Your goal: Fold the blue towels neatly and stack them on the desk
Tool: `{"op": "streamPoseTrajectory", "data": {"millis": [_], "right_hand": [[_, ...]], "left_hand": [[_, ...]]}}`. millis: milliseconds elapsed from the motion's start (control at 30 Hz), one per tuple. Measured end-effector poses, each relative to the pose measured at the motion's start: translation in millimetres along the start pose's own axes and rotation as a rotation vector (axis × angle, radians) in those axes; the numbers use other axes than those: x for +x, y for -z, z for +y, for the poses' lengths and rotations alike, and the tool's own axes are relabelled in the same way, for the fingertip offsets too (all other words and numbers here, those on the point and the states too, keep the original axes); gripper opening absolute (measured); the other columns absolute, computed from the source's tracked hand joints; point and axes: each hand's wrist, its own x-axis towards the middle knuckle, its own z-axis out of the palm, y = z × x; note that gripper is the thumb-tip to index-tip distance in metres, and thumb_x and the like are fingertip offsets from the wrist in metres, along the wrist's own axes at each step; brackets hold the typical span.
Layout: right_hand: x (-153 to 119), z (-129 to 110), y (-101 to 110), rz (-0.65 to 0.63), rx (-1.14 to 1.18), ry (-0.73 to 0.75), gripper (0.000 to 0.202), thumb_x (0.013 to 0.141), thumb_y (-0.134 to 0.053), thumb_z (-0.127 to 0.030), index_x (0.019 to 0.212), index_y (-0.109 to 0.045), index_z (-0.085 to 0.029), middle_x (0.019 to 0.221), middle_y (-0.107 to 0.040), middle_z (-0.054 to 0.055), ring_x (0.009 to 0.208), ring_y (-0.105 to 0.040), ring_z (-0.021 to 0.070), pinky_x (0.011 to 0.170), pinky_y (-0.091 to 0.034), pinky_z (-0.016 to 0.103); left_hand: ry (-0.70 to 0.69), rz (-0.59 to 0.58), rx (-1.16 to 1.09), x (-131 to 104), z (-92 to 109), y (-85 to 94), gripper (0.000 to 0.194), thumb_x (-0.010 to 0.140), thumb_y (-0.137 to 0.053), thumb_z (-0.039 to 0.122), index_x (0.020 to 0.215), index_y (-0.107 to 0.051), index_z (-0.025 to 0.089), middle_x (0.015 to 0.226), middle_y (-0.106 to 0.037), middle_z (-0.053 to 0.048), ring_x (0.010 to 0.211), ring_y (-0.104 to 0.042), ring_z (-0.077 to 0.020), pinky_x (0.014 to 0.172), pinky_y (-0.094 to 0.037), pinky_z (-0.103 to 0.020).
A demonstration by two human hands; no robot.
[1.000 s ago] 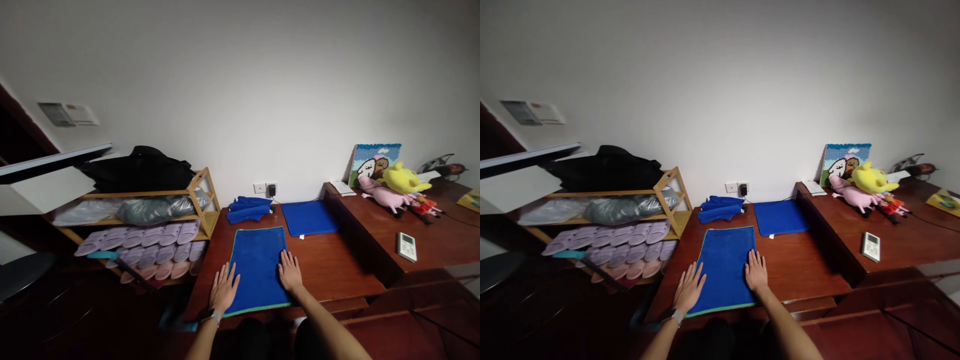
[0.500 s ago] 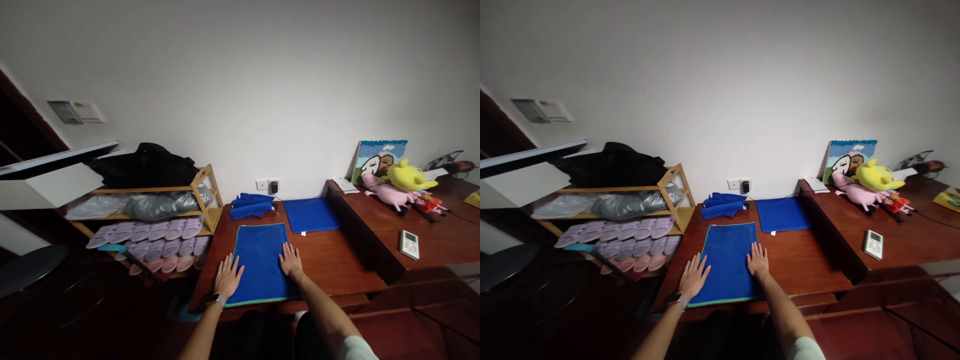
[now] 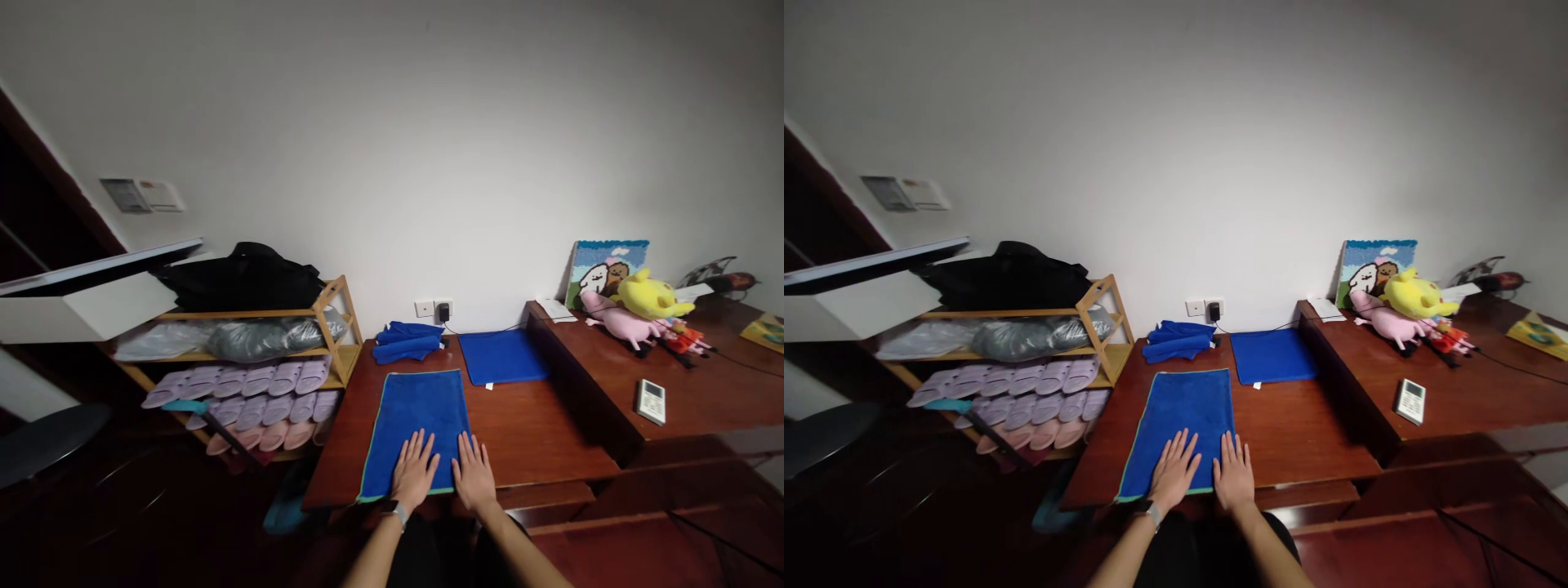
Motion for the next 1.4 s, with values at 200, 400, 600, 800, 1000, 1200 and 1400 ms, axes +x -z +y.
{"op": "streamPoseTrajectory", "data": {"millis": [200,400,600,800,1000,1200,1400], "right_hand": [[-1,-7,12,-0.021,0.008,-0.019,0.066,0.104,-0.021,-0.047,0.163,-0.020,-0.016,0.170,-0.013,-0.002,0.158,-0.007,0.0233,0.129,-0.005,0.044],[-21,-1,16,0.022,0.066,0.024,0.063,0.104,-0.025,-0.043,0.162,-0.026,-0.019,0.169,-0.018,0.001,0.158,-0.010,0.0228,0.129,-0.008,0.045],[-69,37,-4,0.062,0.112,0.251,0.064,0.099,-0.039,-0.031,0.162,-0.027,-0.030,0.168,-0.024,-0.004,0.157,-0.017,0.0212,0.130,-0.015,0.047],[-80,48,-8,0.037,0.108,0.288,0.085,0.081,-0.045,-0.011,0.162,-0.026,-0.026,0.167,-0.026,-0.001,0.156,-0.018,0.0207,0.129,-0.020,0.048],[-79,46,-8,0.060,0.138,0.272,0.081,0.082,-0.043,-0.009,0.160,-0.033,-0.027,0.165,-0.031,-0.001,0.155,-0.021,0.0204,0.129,-0.021,0.048],[-81,41,0,0.082,0.166,0.240,0.075,0.081,-0.045,-0.011,0.155,-0.045,-0.029,0.161,-0.041,-0.002,0.152,-0.031,0.0212,0.128,-0.025,0.046],[-63,32,13,0.205,0.262,0.142,0.052,0.096,-0.038,-0.030,0.143,-0.061,-0.026,0.145,-0.062,0.004,0.138,-0.053,0.0249,0.121,-0.038,0.042]], "left_hand": [[0.181,-0.016,0.087,-44,-85,28.6,0.069,0.103,-0.027,0.061,0.160,-0.031,0.023,0.169,-0.025,-0.009,0.156,-0.024,-0.0258,0.127,-0.024,-0.049],[0.031,0.029,-0.069,-89,-111,46.6,0.062,0.103,-0.036,0.056,0.159,-0.034,0.030,0.167,-0.033,-0.005,0.154,-0.030,-0.0238,0.126,-0.026,-0.050],[0.000,0.149,-0.183,-124,-117,50.9,0.048,0.095,-0.055,0.050,0.140,-0.061,0.034,0.148,-0.061,-0.004,0.139,-0.055,-0.0260,0.118,-0.043,-0.044],[0.030,0.258,-0.219,-123,-119,52.4,0.042,0.098,-0.044,0.052,0.113,-0.077,0.031,0.123,-0.077,-0.006,0.117,-0.070,-0.0264,0.109,-0.053,-0.044],[-0.010,0.285,-0.253,-123,-130,44.2,0.042,0.097,-0.043,0.052,0.110,-0.079,0.035,0.123,-0.077,-0.001,0.116,-0.072,-0.0232,0.107,-0.056,-0.042],[0.004,0.236,-0.244,-124,-125,53.1,0.037,0.094,-0.046,0.044,0.110,-0.079,0.036,0.125,-0.076,0.000,0.119,-0.070,-0.0250,0.109,-0.055,-0.046],[0.060,0.291,-0.213,-122,-110,66.8,0.032,0.091,-0.053,0.047,0.103,-0.081,0.035,0.116,-0.079,-0.005,0.112,-0.072,-0.0298,0.108,-0.054,-0.051]]}}
